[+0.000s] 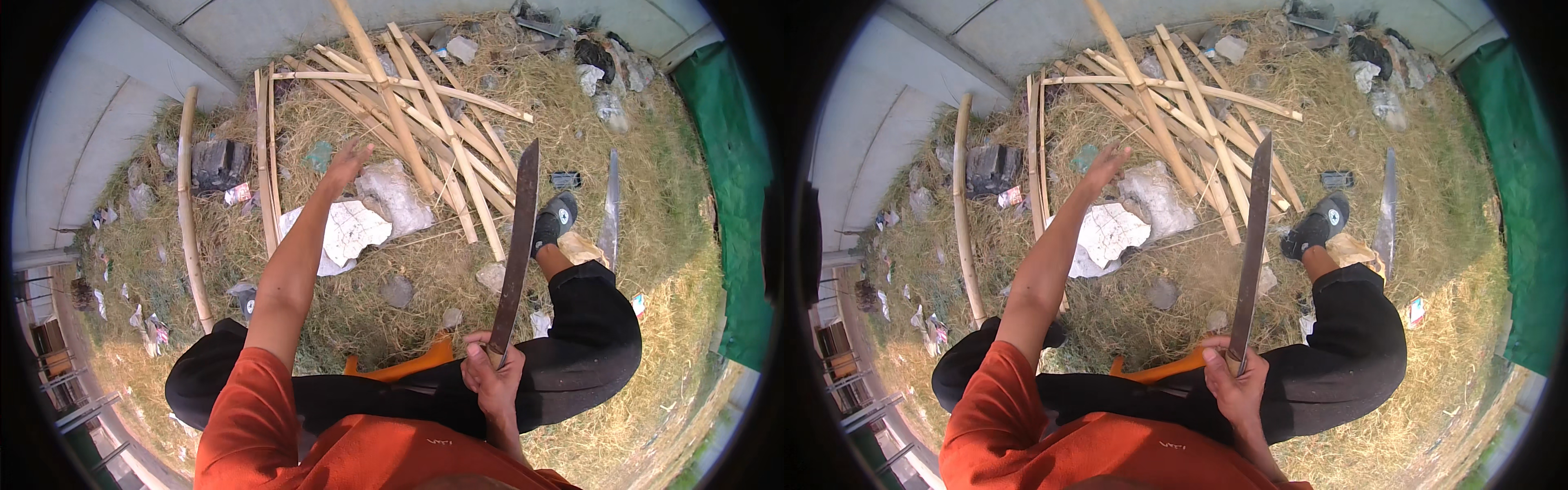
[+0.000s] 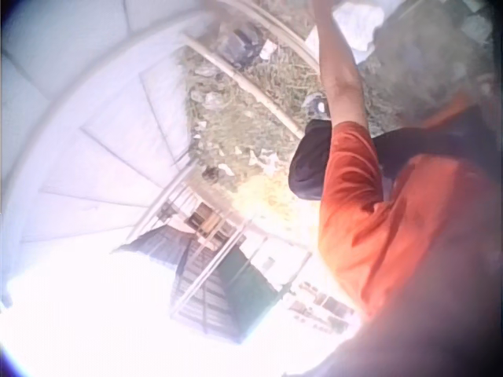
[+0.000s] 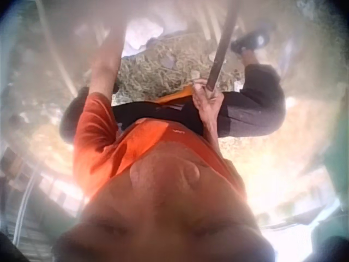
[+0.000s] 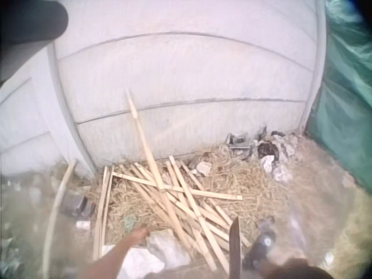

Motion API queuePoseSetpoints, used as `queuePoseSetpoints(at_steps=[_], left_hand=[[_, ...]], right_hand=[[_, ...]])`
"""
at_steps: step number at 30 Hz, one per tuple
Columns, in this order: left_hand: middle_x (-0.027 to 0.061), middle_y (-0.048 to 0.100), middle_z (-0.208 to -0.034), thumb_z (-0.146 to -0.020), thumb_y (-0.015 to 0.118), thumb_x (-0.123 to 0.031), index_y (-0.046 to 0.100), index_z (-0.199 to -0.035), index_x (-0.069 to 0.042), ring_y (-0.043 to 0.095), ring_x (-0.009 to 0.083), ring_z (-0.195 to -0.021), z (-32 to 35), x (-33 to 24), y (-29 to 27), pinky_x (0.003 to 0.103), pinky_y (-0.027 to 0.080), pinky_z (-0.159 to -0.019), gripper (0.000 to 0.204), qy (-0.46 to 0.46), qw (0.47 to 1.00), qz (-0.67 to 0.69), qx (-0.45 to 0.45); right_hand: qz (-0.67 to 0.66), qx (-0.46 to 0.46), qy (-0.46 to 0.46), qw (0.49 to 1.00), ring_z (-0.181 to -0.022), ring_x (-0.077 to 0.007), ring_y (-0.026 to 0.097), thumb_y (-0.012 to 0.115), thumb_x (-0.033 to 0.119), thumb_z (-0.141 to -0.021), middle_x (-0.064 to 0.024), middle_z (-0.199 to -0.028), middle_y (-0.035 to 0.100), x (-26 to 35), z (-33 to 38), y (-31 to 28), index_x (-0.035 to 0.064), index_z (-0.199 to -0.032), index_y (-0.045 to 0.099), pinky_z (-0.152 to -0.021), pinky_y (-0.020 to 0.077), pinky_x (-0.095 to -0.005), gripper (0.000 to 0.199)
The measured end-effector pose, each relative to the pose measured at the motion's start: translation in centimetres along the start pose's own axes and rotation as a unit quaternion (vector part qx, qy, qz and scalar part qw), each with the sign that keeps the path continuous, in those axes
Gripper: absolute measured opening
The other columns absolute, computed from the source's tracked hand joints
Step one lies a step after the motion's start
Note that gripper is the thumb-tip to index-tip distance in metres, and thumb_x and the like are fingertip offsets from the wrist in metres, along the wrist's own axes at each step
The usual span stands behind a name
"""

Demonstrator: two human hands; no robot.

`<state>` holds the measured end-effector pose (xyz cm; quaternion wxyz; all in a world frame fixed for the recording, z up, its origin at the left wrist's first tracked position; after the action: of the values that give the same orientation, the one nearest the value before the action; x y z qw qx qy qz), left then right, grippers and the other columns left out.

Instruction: The person sits cross-legged on the ground and uses a knife to sharpen the ends of bamboo sticks. They repeatedly pick up sticks, shave the ends to a point, and place them aside.

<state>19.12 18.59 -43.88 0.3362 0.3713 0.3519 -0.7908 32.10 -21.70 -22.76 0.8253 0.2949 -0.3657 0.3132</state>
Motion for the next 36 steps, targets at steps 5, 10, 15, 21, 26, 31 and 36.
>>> queuePoseSetpoints(at_steps=[5,10,15,21,26,31,36], left_hand=[[0.0091,0.064,-0.101,-0.094,0.062,-0.034,0.044,-0.133,-0.003,0.053,0.0118,-0.069,-1.9,-5.0,8.0,0.023,0.041,-0.058,0.054,0.054,0.992,0.111,-0.013],[0.0037,0.061,-0.083,-0.098,0.056,-0.017,0.053,-0.118,0.001,0.049,0.0092,-0.063,2.3,-9.7,11.3,0.023,0.042,-0.058,0.028,0.145,0.967,0.197,0.076],[0.0015,0.058,-0.082,-0.098,0.057,-0.018,0.053,-0.118,-0.002,0.046,0.0077,-0.063,9.3,-6.7,15.2,0.024,0.042,-0.061,0.026,0.072,0.932,0.308,0.175],[0.0169,0.063,-0.107,-0.095,0.061,-0.024,0.034,-0.140,0.005,0.069,0.0206,-0.084,7.5,-3.2,17.8,0.033,0.055,-0.066,0.060,-0.112,0.898,0.408,0.120],[0.0151,0.069,-0.090,-0.094,0.059,-0.024,0.056,-0.122,0.002,0.067,0.0182,-0.057,5.8,-3.0,5.2,0.027,0.049,-0.045,0.039,0.039,0.988,0.112,-0.102],[0.0216,0.068,-0.083,-0.082,0.064,-0.020,0.068,-0.102,-0.002,0.067,0.0372,-0.081,11.5,10.4,-13.3,0.044,0.052,-0.077,0.027,-0.007,0.845,-0.189,-0.501],[0.0194,0.054,-0.128,-0.087,0.058,-0.030,0.053,-0.128,-0.011,0.050,0.0364,-0.122,17.5,26.2,-18.1,0.048,0.045,-0.097,0.045,-0.315,0.825,-0.253,-0.396]], right_hand=[[0.040,-0.003,-0.016,0.999,-0.038,-0.0045,0.030,0.061,0.007,-0.093,0.0038,-0.050,0.036,0.4,0.5,0.7,-0.0063,-0.101,0.059,-0.037,0.0243,-0.0232,0.016],[0.012,-0.007,-0.019,1.000,-0.038,-0.0046,0.030,0.061,0.006,-0.093,0.0037,-0.050,0.036,0.0,0.7,0.4,-0.0067,-0.101,0.059,-0.037,0.0250,-0.0228,0.016],[0.011,0.019,0.005,1.000,-0.039,-0.0045,0.031,0.061,0.006,-0.093,0.0034,-0.051,0.037,-0.7,1.2,1.6,-0.0069,-0.101,0.059,-0.038,0.0259,-0.0227,0.016],[0.038,0.065,0.005,0.997,-0.040,-0.0046,0.032,0.059,0.004,-0.093,0.0026,-0.052,0.039,-1.7,2.6,2.2,-0.0068,-0.102,0.059,-0.038,0.0267,-0.0231,0.014],[-0.009,0.077,-0.008,0.997,-0.039,-0.0059,0.033,0.057,0.005,-0.094,0.0024,-0.051,0.037,-1.8,3.5,3.6,-0.0066,-0.101,0.058,-0.039,0.0295,-0.0248,0.014],[-0.154,0.179,-0.016,0.972,-0.037,-0.0086,0.035,0.053,0.006,-0.096,0.0013,-0.049,0.036,-6.4,4.4,7.3,-0.0058,-0.100,0.056,-0.044,0.0378,-0.0303,0.013],[-0.012,0.157,0.089,0.984,-0.045,-0.0041,0.041,0.061,0.007,-0.093,0.0026,-0.055,0.046,-13.7,2.5,8.6,-0.0048,-0.102,0.061,-0.042,0.0317,-0.0226,0.015]])
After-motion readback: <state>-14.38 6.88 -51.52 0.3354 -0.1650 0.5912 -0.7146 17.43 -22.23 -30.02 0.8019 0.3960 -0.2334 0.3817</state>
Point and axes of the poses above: each hand's wrist, its own z-axis away from the middle knuckle, its own y-axis out of the palm, x = y × z, the point moved 7 cm from there along -z, towards the middle knuckle
